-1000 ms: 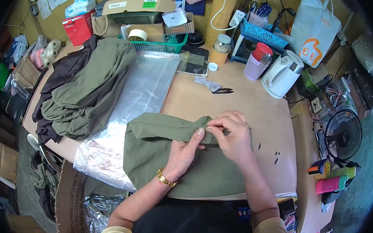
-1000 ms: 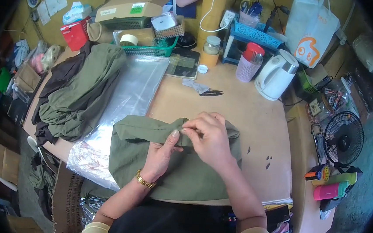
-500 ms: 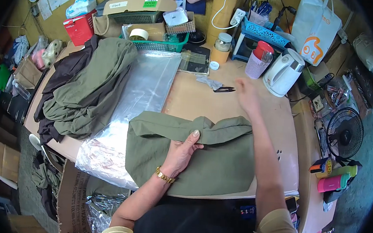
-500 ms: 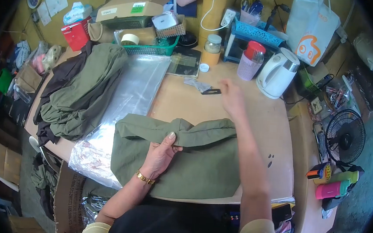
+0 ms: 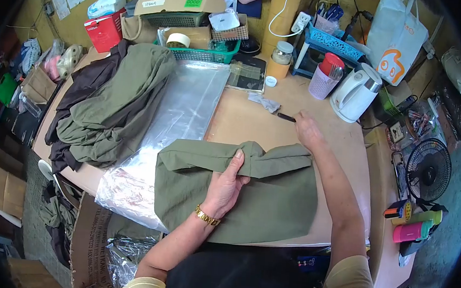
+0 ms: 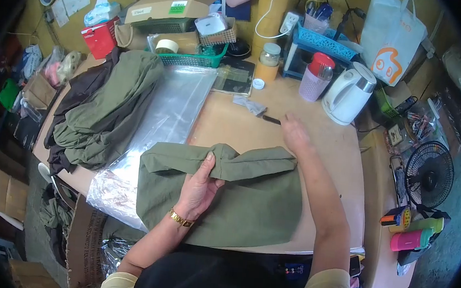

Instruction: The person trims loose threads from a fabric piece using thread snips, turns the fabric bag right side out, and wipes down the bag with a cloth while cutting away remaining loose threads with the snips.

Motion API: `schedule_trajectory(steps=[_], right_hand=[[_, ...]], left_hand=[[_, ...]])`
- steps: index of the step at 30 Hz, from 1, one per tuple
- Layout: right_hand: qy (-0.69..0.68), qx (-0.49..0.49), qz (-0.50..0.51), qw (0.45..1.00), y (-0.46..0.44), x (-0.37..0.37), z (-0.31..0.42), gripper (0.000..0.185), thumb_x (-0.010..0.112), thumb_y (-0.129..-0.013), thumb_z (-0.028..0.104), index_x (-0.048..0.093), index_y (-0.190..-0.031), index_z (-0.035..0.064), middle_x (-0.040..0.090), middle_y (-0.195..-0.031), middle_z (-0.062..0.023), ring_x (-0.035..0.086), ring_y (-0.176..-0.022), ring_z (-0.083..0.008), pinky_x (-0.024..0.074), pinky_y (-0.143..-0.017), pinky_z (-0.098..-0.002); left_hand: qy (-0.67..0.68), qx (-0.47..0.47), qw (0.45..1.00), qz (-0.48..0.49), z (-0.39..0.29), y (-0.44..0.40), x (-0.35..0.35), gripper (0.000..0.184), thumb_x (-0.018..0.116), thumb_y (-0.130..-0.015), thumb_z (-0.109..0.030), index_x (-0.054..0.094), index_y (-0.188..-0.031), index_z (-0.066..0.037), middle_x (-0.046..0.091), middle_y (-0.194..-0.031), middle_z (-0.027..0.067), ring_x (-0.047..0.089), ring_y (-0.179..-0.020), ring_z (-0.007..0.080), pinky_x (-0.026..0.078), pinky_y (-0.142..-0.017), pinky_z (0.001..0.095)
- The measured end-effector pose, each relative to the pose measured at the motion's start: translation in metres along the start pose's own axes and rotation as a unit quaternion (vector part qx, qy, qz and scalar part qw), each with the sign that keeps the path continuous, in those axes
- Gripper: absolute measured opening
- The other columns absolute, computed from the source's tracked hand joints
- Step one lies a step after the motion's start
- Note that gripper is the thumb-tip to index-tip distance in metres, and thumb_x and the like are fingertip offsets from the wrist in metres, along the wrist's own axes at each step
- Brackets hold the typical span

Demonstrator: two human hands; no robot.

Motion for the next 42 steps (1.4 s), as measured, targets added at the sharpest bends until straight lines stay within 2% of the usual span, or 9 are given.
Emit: schedule_trajectory(steps=[17,19,22,26,32,38,39,41,42], right_hand=[[-0.083,0.040,-0.086,0.992,0.032,-0.013,-0.044,0.022,0.058,-0.093,0.012,0.073,-0.108,0.0073,0.070,-0.079,-0.0157,0.069,-0.071,-0.0329,0.0571,-0.069,-0.0402],[-0.516,0.318,-0.007,0.795,0.043,0.020,-0.085,0.018,0.062,-0.096,0.016,0.070,-0.105,0.0023,0.070,-0.078,-0.0082,0.069,-0.066,-0.0184,0.0551,-0.059,-0.0290],[-0.464,0.354,-0.031,0.812,0.044,-0.007,-0.061,0.016,0.069,-0.091,0.014,0.069,-0.099,0.0003,0.069,-0.082,-0.0054,0.066,-0.065,-0.0107,0.0513,-0.057,-0.0220],[-0.573,0.349,-0.089,0.736,0.041,-0.004,-0.050,0.019,0.074,-0.087,0.011,0.065,-0.101,0.0020,0.070,-0.082,-0.0048,0.067,-0.068,-0.0124,0.0524,-0.059,-0.0235],[-0.727,0.193,-0.113,0.650,0.025,-0.084,0.052,0.037,0.062,-0.095,0.006,0.044,-0.128,0.0056,0.059,-0.099,-0.0042,0.066,-0.075,-0.0137,0.0534,-0.062,-0.0227],[-0.878,0.179,0.179,0.405,0.059,-0.108,0.148,0.042,0.070,-0.092,0.015,0.053,-0.130,0.0055,0.052,-0.087,0.0002,0.046,-0.064,-0.0075,0.0369,-0.057,-0.0220],[-0.878,0.180,0.179,0.406,0.063,-0.113,0.159,0.042,0.070,-0.092,0.015,0.053,-0.130,0.0055,0.052,-0.087,0.0002,0.046,-0.064,-0.0075,0.0369,-0.057,-0.0220],[-0.514,0.137,0.100,0.841,0.064,-0.129,0.162,0.028,0.077,-0.085,0.012,0.066,-0.109,0.0021,0.055,-0.080,0.0005,0.044,-0.064,-0.0095,0.0402,-0.057,-0.0275],[-0.512,0.137,0.100,0.842,0.066,-0.129,0.168,0.028,0.077,-0.085,0.012,0.066,-0.109,0.0021,0.055,-0.080,0.0005,0.044,-0.064,-0.0095,0.0402,-0.057,-0.0275]], left_hand=[[-0.072,-0.049,0.996,-0.014,-0.001,0.007,-0.008,0.040,0.078,-0.089,-0.028,0.059,-0.122,-0.016,0.065,-0.111,-0.0059,0.057,-0.095,0.0052,0.040,-0.071,0.0239],[-0.052,-0.038,0.998,-0.017,0.000,0.006,-0.007,0.043,0.080,-0.088,-0.028,0.058,-0.122,-0.015,0.065,-0.111,-0.0063,0.058,-0.096,0.0053,0.040,-0.072,0.0239],[-0.061,-0.019,0.998,-0.020,0.000,0.005,-0.006,0.041,0.080,-0.088,-0.026,0.059,-0.121,-0.016,0.065,-0.109,-0.0062,0.057,-0.095,0.0050,0.040,-0.072,0.0243],[-0.050,-0.004,0.998,-0.030,0.001,0.003,-0.010,0.040,0.072,-0.093,-0.012,0.054,-0.128,-0.006,0.066,-0.119,0.0079,0.066,-0.109,0.0197,0.055,-0.091,0.0360],[-0.062,0.023,0.998,-0.023,-0.002,0.004,-0.005,0.036,0.081,-0.087,-0.025,0.061,-0.115,-0.013,0.064,-0.103,-0.0053,0.054,-0.087,0.0048,0.040,-0.066,0.0228],[-0.087,0.055,0.994,-0.042,-0.009,0.009,-0.001,0.029,0.080,-0.088,-0.025,0.065,-0.105,-0.009,0.064,-0.094,-0.0040,0.054,-0.078,0.0051,0.041,-0.063,0.0238],[-0.090,0.062,0.993,-0.042,-0.010,0.010,0.000,0.026,0.079,-0.088,-0.023,0.066,-0.103,-0.008,0.064,-0.092,-0.0039,0.053,-0.077,0.0050,0.041,-0.063,0.0237],[-0.092,0.068,0.993,-0.040,-0.013,0.014,0.003,0.023,0.079,-0.089,-0.022,0.067,-0.101,-0.007,0.064,-0.090,-0.0037,0.053,-0.075,0.0050,0.040,-0.062,0.0235],[-0.103,0.076,0.991,-0.036,-0.016,0.016,0.004,0.023,0.078,-0.090,-0.020,0.067,-0.104,-0.005,0.066,-0.092,-0.0025,0.055,-0.077,0.0061,0.043,-0.065,0.0240]])
Point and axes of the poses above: each hand's wrist, its own y-axis away from the middle knuckle, its own x-axis out of the palm, z = x × y, the point moved 7 cm from there along -y, towards the middle knuckle
